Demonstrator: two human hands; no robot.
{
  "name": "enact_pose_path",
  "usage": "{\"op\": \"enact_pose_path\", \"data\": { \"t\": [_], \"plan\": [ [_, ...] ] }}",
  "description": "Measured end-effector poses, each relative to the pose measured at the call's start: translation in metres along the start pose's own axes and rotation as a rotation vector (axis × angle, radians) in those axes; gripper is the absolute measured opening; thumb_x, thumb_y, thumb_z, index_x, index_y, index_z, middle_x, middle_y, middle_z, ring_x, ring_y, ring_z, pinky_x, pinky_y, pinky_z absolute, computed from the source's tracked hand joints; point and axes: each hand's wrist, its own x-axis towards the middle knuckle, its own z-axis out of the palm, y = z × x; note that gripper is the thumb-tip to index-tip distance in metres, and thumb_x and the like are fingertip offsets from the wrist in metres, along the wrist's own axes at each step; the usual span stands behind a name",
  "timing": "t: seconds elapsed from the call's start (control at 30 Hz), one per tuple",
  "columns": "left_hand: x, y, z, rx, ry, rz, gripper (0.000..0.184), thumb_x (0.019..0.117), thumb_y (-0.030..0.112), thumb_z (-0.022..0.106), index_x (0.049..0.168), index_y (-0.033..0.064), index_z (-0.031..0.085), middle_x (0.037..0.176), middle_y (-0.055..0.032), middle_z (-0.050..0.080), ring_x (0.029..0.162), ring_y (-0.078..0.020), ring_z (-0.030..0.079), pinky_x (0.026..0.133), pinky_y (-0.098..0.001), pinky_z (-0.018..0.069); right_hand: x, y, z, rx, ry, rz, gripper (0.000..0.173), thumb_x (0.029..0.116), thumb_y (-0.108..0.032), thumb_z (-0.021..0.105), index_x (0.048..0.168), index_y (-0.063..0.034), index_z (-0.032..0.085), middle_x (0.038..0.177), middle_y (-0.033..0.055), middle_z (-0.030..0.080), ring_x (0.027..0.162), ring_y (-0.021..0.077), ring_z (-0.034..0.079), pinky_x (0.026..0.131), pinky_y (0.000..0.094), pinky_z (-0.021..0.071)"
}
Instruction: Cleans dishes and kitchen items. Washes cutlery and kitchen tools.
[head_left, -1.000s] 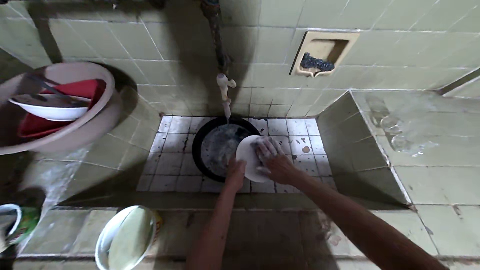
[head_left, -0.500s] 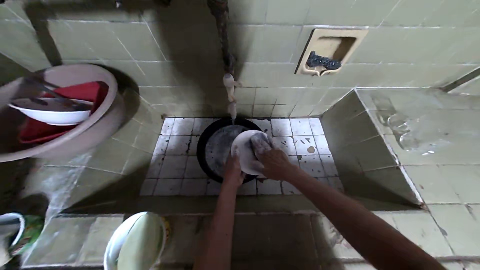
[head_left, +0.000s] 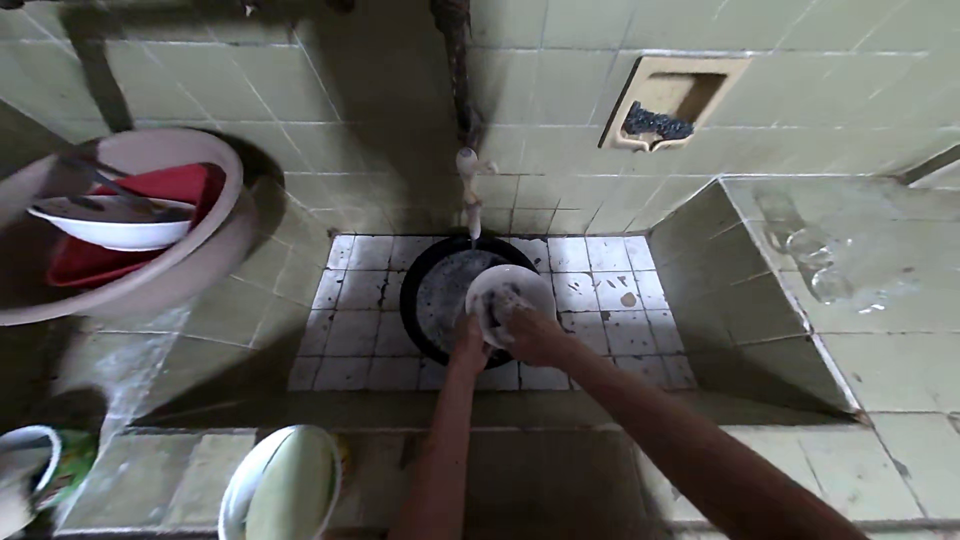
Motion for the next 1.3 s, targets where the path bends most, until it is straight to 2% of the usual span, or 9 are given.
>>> {"op": "enact_pose_path", "data": {
  "t": [0.2,0.33,0.4,0.53,0.7,0.8,0.97,1.13,1.3],
  "plan": [
    [0.011,0.002,-0.019,0.023,-0.048,-0.070,0.043,0.1092,0.028,0.047,0.148,0.0090,0.043,0.128,-0.0200,0.061,0.107,-0.0310,0.063,0.088,-0.0498,0.0542,-0.023,0.026,0.000,-0.218,-0.020,-0.483,0.036,0.0909,0.003,0.067,0.126,-0.0027,0.069,0.126,0.0190,0.068,0.116,0.0377,0.065,0.093,0.0543,0.0540],
    [0.002,0.012,-0.013,0.052,-0.124,-0.146,0.034,0.1039,0.006,0.048,0.138,0.0047,0.047,0.110,-0.0151,0.063,0.089,-0.0222,0.063,0.076,-0.0386,0.0548,-0.022,0.075,-0.024,-0.463,0.058,-0.732,0.023,0.0912,-0.004,0.070,0.113,-0.0082,0.074,0.130,0.0126,0.068,0.132,0.0338,0.056,0.116,0.0510,0.0403],
    [-0.001,0.014,-0.019,-0.002,-0.170,-0.149,0.024,0.1038,0.006,0.045,0.127,0.0048,0.052,0.097,-0.0103,0.064,0.078,-0.0174,0.064,0.068,-0.0328,0.0562,-0.033,0.053,-0.034,-0.433,0.046,-0.710,0.015,0.0930,-0.009,0.070,0.106,-0.0091,0.076,0.105,0.0121,0.074,0.107,0.0322,0.069,0.096,0.0506,0.0542],
    [0.000,0.004,-0.024,-0.369,-0.319,-0.019,0.036,0.1089,0.022,0.029,0.120,0.0094,0.060,0.092,-0.0050,0.070,0.076,-0.0138,0.069,0.067,-0.0296,0.0595,-0.041,-0.003,-0.059,-0.052,0.125,-0.454,0.012,0.0925,-0.009,0.071,0.097,0.0004,0.076,0.085,0.0175,0.073,0.083,0.0344,0.072,0.076,0.0539,0.0564],
    [0.014,0.000,-0.019,-0.408,-0.241,-0.107,0.061,0.1052,0.062,0.030,0.130,0.0129,0.056,0.105,-0.0106,0.067,0.088,-0.0221,0.068,0.073,-0.0397,0.0589,-0.004,0.005,-0.057,1.103,0.320,0.162,0.014,0.0997,-0.006,0.061,0.111,0.0006,0.065,0.089,0.0048,0.067,0.075,0.0088,0.064,0.070,0.0278,0.0561],
    [0.011,-0.001,-0.026,-0.400,-0.243,-0.009,0.042,0.1095,0.043,0.037,0.133,0.0133,0.055,0.107,-0.0060,0.068,0.089,-0.0145,0.068,0.074,-0.0315,0.0591,0.018,0.027,-0.037,1.335,0.414,0.475,0.026,0.1060,-0.024,0.054,0.123,-0.0050,0.057,0.093,0.0056,0.062,0.077,0.0108,0.061,0.068,0.0292,0.0538],
    [0.008,0.001,-0.024,-0.324,-0.280,0.029,0.028,0.1054,0.008,0.049,0.133,0.0089,0.052,0.105,-0.0068,0.068,0.087,-0.0118,0.068,0.074,-0.0271,0.0578,0.044,0.066,-0.005,0.914,0.563,0.366,0.029,0.1062,-0.015,0.054,0.127,0.0016,0.066,0.115,0.0184,0.069,0.101,0.0243,0.065,0.090,0.0441,0.0523],
    [0.012,-0.002,-0.016,-0.232,-0.157,-0.043,0.028,0.1024,0.004,0.052,0.130,0.0069,0.054,0.102,-0.0063,0.065,0.080,-0.0104,0.064,0.069,-0.0248,0.0544,0.042,0.006,-0.015,0.274,0.263,-0.083,0.032,0.1010,-0.010,0.059,0.131,-0.0001,0.067,0.131,0.0220,0.066,0.124,0.0372,0.062,0.107,0.0554,0.0460],
    [0.008,0.005,-0.014,-0.403,0.063,-0.115,0.015,0.1073,0.011,0.043,0.115,0.0036,0.054,0.082,-0.0048,0.057,0.063,-0.0094,0.055,0.056,-0.0220,0.0495,0.045,-0.005,-0.010,0.167,0.101,-0.113,0.038,0.1071,-0.021,0.051,0.139,-0.0037,0.063,0.143,0.0176,0.060,0.137,0.0360,0.053,0.116,0.0539,0.0369]
  ]
}}
